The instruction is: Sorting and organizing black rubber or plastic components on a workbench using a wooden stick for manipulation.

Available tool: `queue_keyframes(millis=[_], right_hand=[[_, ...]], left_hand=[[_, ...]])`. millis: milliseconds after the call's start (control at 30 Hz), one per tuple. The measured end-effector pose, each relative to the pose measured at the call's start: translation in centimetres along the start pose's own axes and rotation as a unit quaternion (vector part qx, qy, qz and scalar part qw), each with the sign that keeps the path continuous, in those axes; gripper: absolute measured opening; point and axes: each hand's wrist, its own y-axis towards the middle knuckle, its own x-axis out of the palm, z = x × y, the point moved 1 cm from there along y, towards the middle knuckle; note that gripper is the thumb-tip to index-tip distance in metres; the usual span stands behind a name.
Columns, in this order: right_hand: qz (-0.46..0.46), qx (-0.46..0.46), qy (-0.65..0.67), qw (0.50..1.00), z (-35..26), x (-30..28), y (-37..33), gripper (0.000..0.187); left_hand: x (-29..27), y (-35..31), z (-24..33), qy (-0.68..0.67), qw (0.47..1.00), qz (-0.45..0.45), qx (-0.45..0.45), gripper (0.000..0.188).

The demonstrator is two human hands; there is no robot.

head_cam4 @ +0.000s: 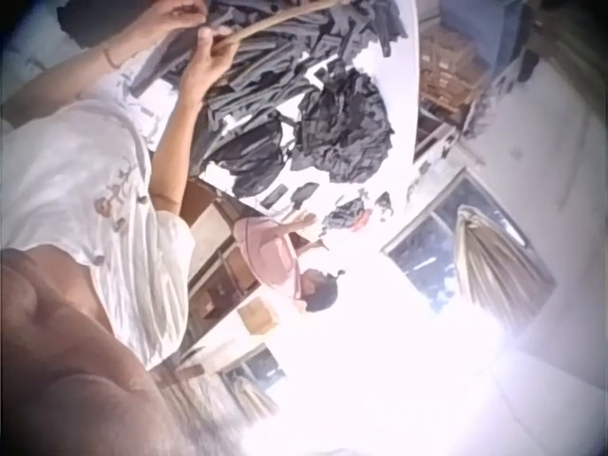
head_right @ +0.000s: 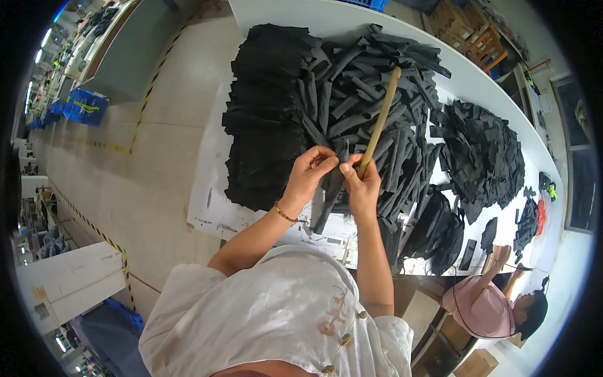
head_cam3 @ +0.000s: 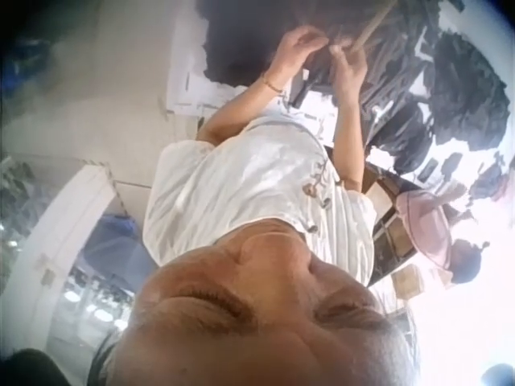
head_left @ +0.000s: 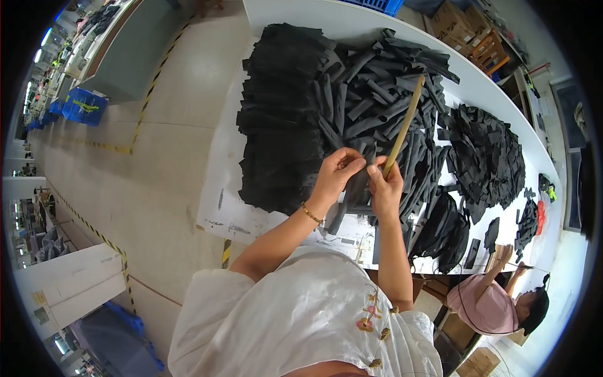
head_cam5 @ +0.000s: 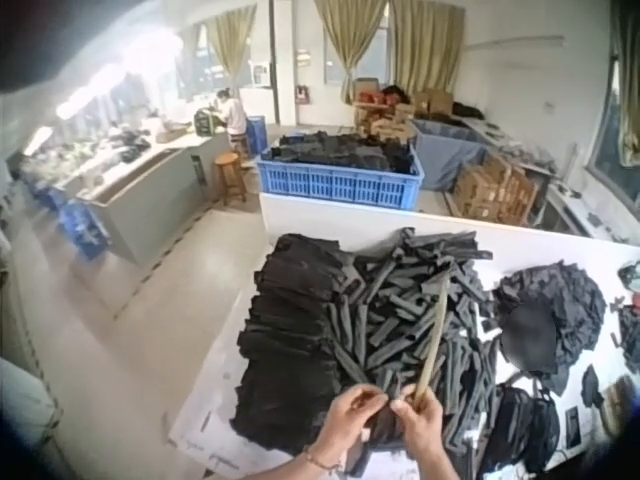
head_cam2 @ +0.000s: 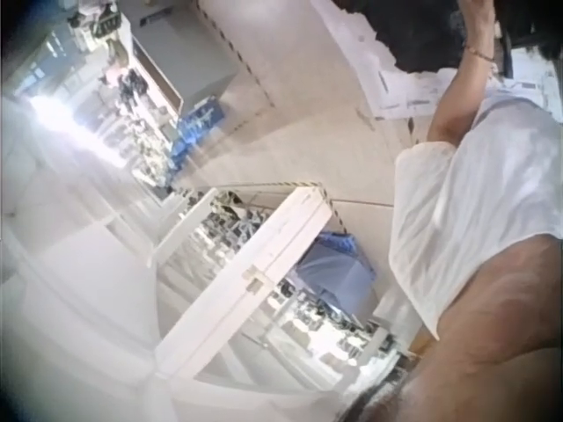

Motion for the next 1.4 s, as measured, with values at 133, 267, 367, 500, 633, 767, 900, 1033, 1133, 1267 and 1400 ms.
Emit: queue_keyframes(millis=[133, 267, 367, 500, 633, 767, 900, 1033, 1133, 1267, 1400], right_hand=[[0.006, 0.039, 0.019, 0.999, 1.1, -0.3, -0.2, 0.009], [-0.004, 0.063, 0.015, 0.998, 1.5, 0.6, -0.7, 0.009], [-0.009, 0.044, -0.057, 0.997, 1.7, 0.7, -1.0, 0.013], [-0.009, 0.015, -0.071, 0.997, 1.9, 0.6, -0.9, 0.015], [0.060, 0.005, -0.065, 0.996, 2.1, -0.2, -0.2, 0.017], [0.186, -0.083, -0.132, 0.970, -0.5, -1.3, 3.6, 0.019], [0.258, -0.114, -0.012, 0.959, -4.4, -6.2, 9.3, 0.026], [0.172, -0.146, -0.370, 0.901, -2.1, -10.2, 7.9, 0.023], [0.048, -0.089, -0.336, 0.937, 1.6, -9.6, 3.8, 0.023], [-0.024, -0.022, -0.430, 0.902, 3.0, -10.3, -0.7, 0.019], [-0.060, -0.026, -0.496, 0.866, 2.9, -10.2, -1.9, 0.018]], left_hand=[[-0.3, -0.1, -1.1, -0.186, 0.979, 0.073, -0.043, 0.011], [0.4, 0.3, -2.1, -0.025, 0.993, 0.117, -0.005, 0.024], [-1.0, 1.7, -2.2, 0.102, 0.992, 0.069, -0.005, 0.031], [-2.8, 3.7, -1.6, -0.217, 0.961, 0.154, -0.068, 0.034], [-1.5, 1.7, -0.9, -0.097, 0.990, 0.072, -0.076, 0.030], [-0.3, -5.3, -5.4, 0.155, 0.923, -0.245, -0.252, 0.019], [-3.5, -6.2, -7.9, 0.315, 0.907, -0.201, -0.195, 0.014], [-8.1, 2.4, -1.2, 0.586, 0.793, 0.018, 0.167, 0.012], [-14.6, 6.8, -1.8, 0.691, 0.691, 0.025, 0.211, 0.010], [-16.0, 8.9, -1.4, 0.740, 0.661, -0.074, 0.099, 0.008], [-16.4, 8.8, -0.5, 0.681, 0.714, -0.079, 0.143, 0.007]])
